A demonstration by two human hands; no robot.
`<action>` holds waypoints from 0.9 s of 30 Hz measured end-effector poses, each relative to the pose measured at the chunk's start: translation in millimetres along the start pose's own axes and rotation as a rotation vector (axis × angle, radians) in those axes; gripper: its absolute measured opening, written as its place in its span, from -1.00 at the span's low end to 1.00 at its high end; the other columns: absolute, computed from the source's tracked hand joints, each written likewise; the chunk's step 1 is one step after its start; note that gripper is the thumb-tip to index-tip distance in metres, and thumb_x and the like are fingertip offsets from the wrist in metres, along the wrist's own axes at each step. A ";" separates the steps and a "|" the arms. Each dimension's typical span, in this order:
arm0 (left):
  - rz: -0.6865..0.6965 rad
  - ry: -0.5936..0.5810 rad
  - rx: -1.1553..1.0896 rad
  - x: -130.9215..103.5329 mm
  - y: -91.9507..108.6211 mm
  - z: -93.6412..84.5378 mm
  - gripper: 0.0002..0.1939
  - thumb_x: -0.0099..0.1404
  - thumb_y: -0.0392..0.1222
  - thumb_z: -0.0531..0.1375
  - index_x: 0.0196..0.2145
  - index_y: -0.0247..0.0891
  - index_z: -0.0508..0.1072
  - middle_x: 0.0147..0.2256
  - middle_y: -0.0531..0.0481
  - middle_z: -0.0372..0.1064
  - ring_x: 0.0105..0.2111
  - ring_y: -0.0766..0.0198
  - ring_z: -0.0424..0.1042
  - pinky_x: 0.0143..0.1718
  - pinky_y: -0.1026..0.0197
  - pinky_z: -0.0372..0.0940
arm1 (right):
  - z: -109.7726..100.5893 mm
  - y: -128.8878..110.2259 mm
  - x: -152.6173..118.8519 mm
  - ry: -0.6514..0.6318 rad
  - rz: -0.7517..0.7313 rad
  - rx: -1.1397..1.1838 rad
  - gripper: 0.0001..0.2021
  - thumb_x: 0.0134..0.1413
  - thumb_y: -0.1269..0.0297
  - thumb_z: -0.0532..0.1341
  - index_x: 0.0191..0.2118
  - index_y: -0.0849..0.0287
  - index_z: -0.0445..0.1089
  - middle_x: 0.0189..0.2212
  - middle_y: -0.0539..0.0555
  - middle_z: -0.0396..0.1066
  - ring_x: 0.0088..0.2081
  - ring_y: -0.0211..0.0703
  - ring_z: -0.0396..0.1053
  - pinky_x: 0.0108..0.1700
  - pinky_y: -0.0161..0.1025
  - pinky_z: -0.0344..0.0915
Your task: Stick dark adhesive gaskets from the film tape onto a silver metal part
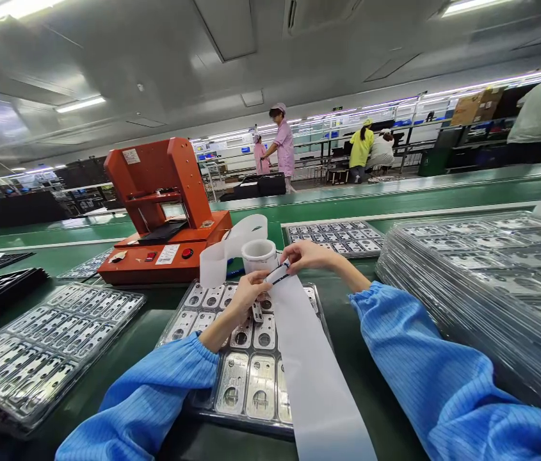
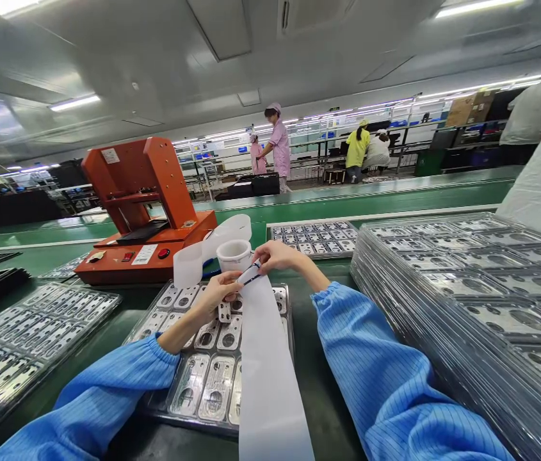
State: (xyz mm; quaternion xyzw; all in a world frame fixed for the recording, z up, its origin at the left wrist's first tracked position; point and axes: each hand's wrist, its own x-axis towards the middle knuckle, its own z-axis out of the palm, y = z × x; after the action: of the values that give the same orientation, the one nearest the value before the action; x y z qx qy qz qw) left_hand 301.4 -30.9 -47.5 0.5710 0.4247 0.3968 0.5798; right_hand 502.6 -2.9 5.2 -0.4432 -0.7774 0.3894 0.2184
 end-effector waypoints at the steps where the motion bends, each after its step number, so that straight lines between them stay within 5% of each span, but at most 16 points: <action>1: 0.005 0.010 0.012 0.2 -0.3 -0.3 -0.82 0.30 -0.19 0.12 -0.21 -0.37 0.36 -0.47 0.10 0.28 -0.61 0.50 0.21 -0.63 0.41 0.18 | -0.7 -0.6 -0.9 -0.009 0.002 0.004 -0.77 -0.17 0.48 0.32 -0.28 0.31 0.39 -0.55 -0.06 0.37 -0.46 -0.27 0.35 -0.34 -0.33 0.27; 6: 0.064 0.087 0.095 -0.9 -0.7 -1.3 -0.82 0.29 -0.19 0.13 -0.21 -0.37 0.36 -0.42 0.07 0.30 -0.57 0.48 0.25 -0.59 0.39 0.22 | -5.1 -3.4 -5.0 -0.066 0.026 0.038 -0.59 -0.34 0.39 0.36 -0.22 0.30 0.38 -0.57 -0.05 0.40 -0.47 -0.23 0.37 -0.40 -0.35 0.26; 14: 0.263 0.230 0.255 -2.8 1.0 -3.4 -0.84 0.25 -0.20 0.17 -0.29 -0.37 0.40 -0.42 0.06 0.33 -0.54 0.45 0.26 -0.54 0.35 0.22 | -8.3 -11.6 -11.1 -0.121 0.035 0.096 -0.53 -0.33 0.31 0.37 -0.17 0.30 0.36 -0.54 -0.01 0.43 -0.45 -0.20 0.40 -0.33 -0.30 0.34; 20: 0.575 0.356 0.345 -19.8 34.8 -9.3 -0.93 0.06 -0.28 0.27 -0.44 -0.28 0.56 -0.48 0.07 0.31 -0.61 0.47 0.08 -0.55 0.34 0.05 | -11.9 -17.8 -14.5 -0.131 0.014 0.065 -0.58 -0.29 0.33 0.34 -0.18 0.30 0.35 -0.47 0.06 0.48 -0.39 -0.16 0.43 -0.32 -0.29 0.35; 27: 0.821 0.433 0.406 -73.5 71.8 -7.5 -0.86 0.07 -0.29 0.27 -0.37 -0.19 0.61 -0.41 0.02 0.37 -0.59 0.47 0.08 -0.53 0.33 0.02 | -20.6 -32.9 -24.9 0.040 -0.055 -0.051 -0.75 -0.23 0.38 0.28 -0.30 0.30 0.40 -0.57 0.03 0.43 -0.52 -0.22 0.36 -0.48 -0.34 0.25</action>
State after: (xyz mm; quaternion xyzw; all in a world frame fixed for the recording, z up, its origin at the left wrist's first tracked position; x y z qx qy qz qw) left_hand 272.3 -95.6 27.3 0.6968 0.3443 0.6105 0.1521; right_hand 512.4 -25.8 44.0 -0.4345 -0.7945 0.3545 0.2331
